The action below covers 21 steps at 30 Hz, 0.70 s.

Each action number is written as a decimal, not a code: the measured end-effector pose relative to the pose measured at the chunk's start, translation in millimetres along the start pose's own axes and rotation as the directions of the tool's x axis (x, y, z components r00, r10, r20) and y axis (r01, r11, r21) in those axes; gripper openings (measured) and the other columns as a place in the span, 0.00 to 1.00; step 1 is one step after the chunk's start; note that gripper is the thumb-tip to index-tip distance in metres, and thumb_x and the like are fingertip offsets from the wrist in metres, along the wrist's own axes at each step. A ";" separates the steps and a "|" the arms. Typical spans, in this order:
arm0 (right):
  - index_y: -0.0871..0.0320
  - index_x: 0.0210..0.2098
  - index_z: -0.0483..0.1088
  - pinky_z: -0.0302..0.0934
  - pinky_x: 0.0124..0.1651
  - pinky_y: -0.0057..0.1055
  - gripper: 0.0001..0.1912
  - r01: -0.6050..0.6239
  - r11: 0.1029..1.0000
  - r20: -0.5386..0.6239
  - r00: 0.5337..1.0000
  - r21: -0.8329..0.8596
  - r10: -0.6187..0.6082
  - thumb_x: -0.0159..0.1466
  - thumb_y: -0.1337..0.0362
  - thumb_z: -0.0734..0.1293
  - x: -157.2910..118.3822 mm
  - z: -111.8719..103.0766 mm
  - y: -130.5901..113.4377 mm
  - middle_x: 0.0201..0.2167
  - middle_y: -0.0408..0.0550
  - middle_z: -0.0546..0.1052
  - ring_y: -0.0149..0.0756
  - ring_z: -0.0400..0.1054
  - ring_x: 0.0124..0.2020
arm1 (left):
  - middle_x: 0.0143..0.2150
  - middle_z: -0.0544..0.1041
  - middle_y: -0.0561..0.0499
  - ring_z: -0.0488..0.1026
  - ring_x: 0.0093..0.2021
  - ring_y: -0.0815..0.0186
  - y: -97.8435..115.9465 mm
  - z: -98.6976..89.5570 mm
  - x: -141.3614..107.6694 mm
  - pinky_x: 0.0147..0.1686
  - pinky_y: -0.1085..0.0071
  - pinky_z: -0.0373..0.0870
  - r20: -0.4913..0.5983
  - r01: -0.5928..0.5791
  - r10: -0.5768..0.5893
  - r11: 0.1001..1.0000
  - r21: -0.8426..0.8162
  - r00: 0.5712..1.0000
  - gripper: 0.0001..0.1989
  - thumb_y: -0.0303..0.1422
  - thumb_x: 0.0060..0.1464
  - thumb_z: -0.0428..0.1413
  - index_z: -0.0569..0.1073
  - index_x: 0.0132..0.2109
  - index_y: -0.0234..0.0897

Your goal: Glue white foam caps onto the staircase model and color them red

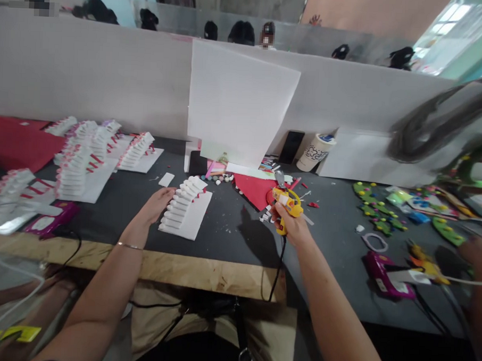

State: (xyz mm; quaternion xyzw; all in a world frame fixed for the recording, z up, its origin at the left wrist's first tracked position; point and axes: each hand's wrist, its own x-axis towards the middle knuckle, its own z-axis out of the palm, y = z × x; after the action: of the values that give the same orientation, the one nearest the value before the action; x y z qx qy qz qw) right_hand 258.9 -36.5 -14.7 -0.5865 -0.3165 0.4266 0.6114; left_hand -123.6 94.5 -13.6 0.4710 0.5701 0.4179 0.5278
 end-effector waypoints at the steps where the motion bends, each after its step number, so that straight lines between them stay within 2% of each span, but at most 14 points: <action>1: 0.55 0.28 0.73 0.55 0.16 0.25 0.29 -0.017 1.000 0.018 1.000 0.025 0.016 0.42 0.40 0.82 3.2 1.1 2.3 0.25 0.44 0.77 0.30 0.65 0.22 | 0.30 0.79 0.50 0.75 0.36 0.63 0.9 -1.6 -1.7 0.38 0.70 0.71 -0.006 -0.011 0.011 0.999 0.032 1.000 0.16 0.41 0.49 0.67 0.76 0.38 0.34; 6: 0.54 0.28 0.73 0.56 0.17 0.24 0.27 -0.128 0.976 0.118 0.987 0.175 0.108 0.43 0.43 0.83 17.9 -2.9 15.6 0.25 0.42 0.77 0.29 0.66 0.21 | 0.37 0.82 0.47 0.78 0.44 0.57 10.4 -12.1 -7.8 0.44 0.68 0.74 -0.132 -0.098 0.123 0.979 0.180 0.984 0.16 0.39 0.46 0.68 0.77 0.40 0.36; 8: 0.54 0.29 0.73 0.63 0.20 0.26 0.27 -0.171 0.955 0.142 0.980 0.243 0.139 0.43 0.43 0.84 20.4 -2.7 23.2 0.25 0.40 0.76 0.29 0.67 0.22 | 0.39 0.82 0.46 0.79 0.46 0.57 16.3 -13.0 -8.3 0.46 0.67 0.74 -0.161 -0.103 0.151 0.957 0.271 0.975 0.15 0.37 0.47 0.67 0.77 0.42 0.37; 10: 0.53 0.30 0.73 0.74 0.31 0.32 0.27 -0.199 0.927 0.169 0.974 0.319 0.151 0.43 0.43 0.84 21.1 1.8 32.3 0.25 0.38 0.77 0.31 0.71 0.24 | 0.39 0.82 0.46 0.79 0.44 0.57 21.1 -7.8 -8.9 0.46 0.66 0.75 -0.180 -0.065 0.121 0.954 0.294 0.976 0.16 0.35 0.49 0.66 0.77 0.45 0.37; 12: 0.52 0.30 0.73 0.78 0.43 0.40 0.25 -0.218 0.902 0.208 0.967 0.372 0.148 0.47 0.43 0.83 21.6 10.0 41.0 0.26 0.37 0.77 0.34 0.75 0.29 | 0.39 0.82 0.46 0.79 0.41 0.59 22.8 4.3 -10.3 0.43 0.66 0.75 -0.174 -0.004 0.047 0.971 0.238 0.984 0.18 0.34 0.51 0.65 0.75 0.49 0.37; 14: 0.52 0.29 0.73 0.77 0.49 0.42 0.23 -0.228 0.896 0.227 0.963 0.380 0.149 0.49 0.44 0.82 23.9 19.5 47.0 0.26 0.38 0.78 0.37 0.78 0.32 | 0.38 0.81 0.46 0.79 0.39 0.61 20.8 21.6 -12.1 0.40 0.67 0.75 -0.122 0.042 -0.021 0.984 0.174 0.992 0.18 0.34 0.53 0.65 0.75 0.51 0.37; 18: 0.53 0.25 0.72 0.75 0.51 0.37 0.23 -0.191 0.905 0.166 0.977 0.380 0.136 0.50 0.42 0.81 37.7 32.7 46.0 0.30 0.44 0.82 0.40 0.81 0.41 | 0.39 0.80 0.46 0.78 0.39 0.63 13.1 60.4 -12.4 0.37 0.71 0.72 0.011 0.054 -0.056 0.992 0.117 0.998 0.16 0.35 0.54 0.65 0.75 0.49 0.36; 21: 0.53 0.23 0.71 0.73 0.51 0.34 0.23 -0.165 0.908 0.071 0.986 0.384 0.149 0.53 0.43 0.79 52.3 34.1 39.0 0.37 0.46 0.85 0.40 0.80 0.48 | 0.39 0.80 0.47 0.76 0.38 0.64 11.5 83.8 -7.4 0.37 0.71 0.70 0.052 0.037 -0.042 0.994 0.102 0.998 0.15 0.35 0.54 0.64 0.75 0.48 0.36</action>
State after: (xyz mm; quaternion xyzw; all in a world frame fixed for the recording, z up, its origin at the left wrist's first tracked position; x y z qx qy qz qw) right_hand 245.6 23.4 -55.3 -0.4686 -0.1896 0.5404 0.6727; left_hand -39.0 87.9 -8.7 0.4971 0.5852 0.3649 0.5266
